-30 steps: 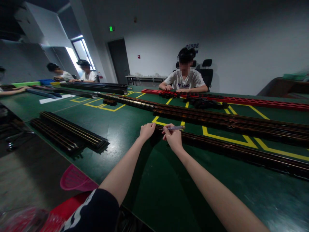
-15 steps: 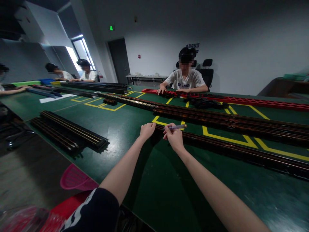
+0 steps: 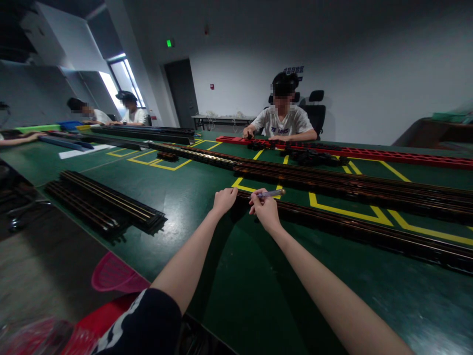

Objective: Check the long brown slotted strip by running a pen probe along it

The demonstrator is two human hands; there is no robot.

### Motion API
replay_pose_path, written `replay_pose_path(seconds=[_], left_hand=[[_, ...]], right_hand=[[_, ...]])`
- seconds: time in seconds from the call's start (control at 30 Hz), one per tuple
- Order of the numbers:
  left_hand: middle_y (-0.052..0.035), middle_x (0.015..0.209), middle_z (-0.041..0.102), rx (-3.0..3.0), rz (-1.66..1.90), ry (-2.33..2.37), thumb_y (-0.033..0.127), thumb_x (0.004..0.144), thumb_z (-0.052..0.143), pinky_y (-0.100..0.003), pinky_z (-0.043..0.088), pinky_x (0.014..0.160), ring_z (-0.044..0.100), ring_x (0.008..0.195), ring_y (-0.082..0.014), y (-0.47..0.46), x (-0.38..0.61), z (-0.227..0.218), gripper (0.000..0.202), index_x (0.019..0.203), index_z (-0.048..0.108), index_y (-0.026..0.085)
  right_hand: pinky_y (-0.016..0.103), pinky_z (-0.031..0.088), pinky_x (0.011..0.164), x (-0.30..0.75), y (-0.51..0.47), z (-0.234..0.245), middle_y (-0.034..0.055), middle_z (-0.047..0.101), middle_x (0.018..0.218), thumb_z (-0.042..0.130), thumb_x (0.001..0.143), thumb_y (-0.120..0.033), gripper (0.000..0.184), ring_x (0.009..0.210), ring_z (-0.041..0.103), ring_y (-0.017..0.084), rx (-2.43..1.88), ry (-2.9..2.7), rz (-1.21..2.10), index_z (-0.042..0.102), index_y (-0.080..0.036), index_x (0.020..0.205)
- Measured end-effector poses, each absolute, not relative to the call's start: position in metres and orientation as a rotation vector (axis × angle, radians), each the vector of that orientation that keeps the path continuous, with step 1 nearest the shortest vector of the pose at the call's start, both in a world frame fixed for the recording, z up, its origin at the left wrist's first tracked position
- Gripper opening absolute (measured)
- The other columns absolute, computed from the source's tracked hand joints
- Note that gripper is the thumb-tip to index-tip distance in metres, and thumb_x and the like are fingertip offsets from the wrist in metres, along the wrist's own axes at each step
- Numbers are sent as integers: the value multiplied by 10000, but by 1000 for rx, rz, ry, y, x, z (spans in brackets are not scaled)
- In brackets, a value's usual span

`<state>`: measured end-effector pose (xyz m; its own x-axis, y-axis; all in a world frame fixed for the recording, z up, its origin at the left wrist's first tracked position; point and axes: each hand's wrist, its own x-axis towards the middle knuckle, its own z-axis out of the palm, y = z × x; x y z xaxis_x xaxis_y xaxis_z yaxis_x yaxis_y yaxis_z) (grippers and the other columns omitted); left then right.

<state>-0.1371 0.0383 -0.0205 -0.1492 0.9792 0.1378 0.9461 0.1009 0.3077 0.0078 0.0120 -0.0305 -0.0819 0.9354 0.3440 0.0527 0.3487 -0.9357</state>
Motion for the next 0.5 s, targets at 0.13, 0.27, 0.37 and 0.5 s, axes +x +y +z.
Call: replay_pose_path(seconds=[0.13, 0.27, 0.37, 0.5], left_hand=[[-91, 1121, 704, 1974, 499, 2256, 306, 958, 299, -306, 435, 852, 635, 1046, -246, 38, -137, -20, 427, 1022, 707, 197], [-97, 1119, 703, 1984, 505, 2250, 308, 959, 287, -312, 440, 841, 642, 1029, -250, 38, -137, -20, 439, 1019, 706, 192], [-97, 1111, 706, 1986, 503, 2251, 308, 960, 278, -310, 442, 835, 644, 1022, -251, 38, -137, -20, 449, 1005, 709, 191], [-99, 1109, 706, 1990, 502, 2251, 308, 962, 258, -305, 444, 826, 646, 1021, -251, 37, -136, -19, 467, 1001, 706, 182]], right_hand=[[204, 433, 397, 8, 12, -31, -33, 566, 630, 525, 825, -398, 197, 396, 536, 93, -952, -1455, 959, 482, -211, 786], [203, 431, 399, 8, 11, -29, -33, 574, 640, 528, 820, -415, 208, 407, 544, 95, -962, -1459, 960, 490, -214, 781], [202, 420, 392, 8, 10, -28, -34, 579, 652, 524, 821, -418, 211, 403, 547, 95, -961, -1441, 976, 493, -213, 787], [199, 417, 396, 7, 10, -27, -31, 580, 667, 511, 831, -397, 193, 404, 547, 90, -957, -1437, 988, 501, -206, 798]])
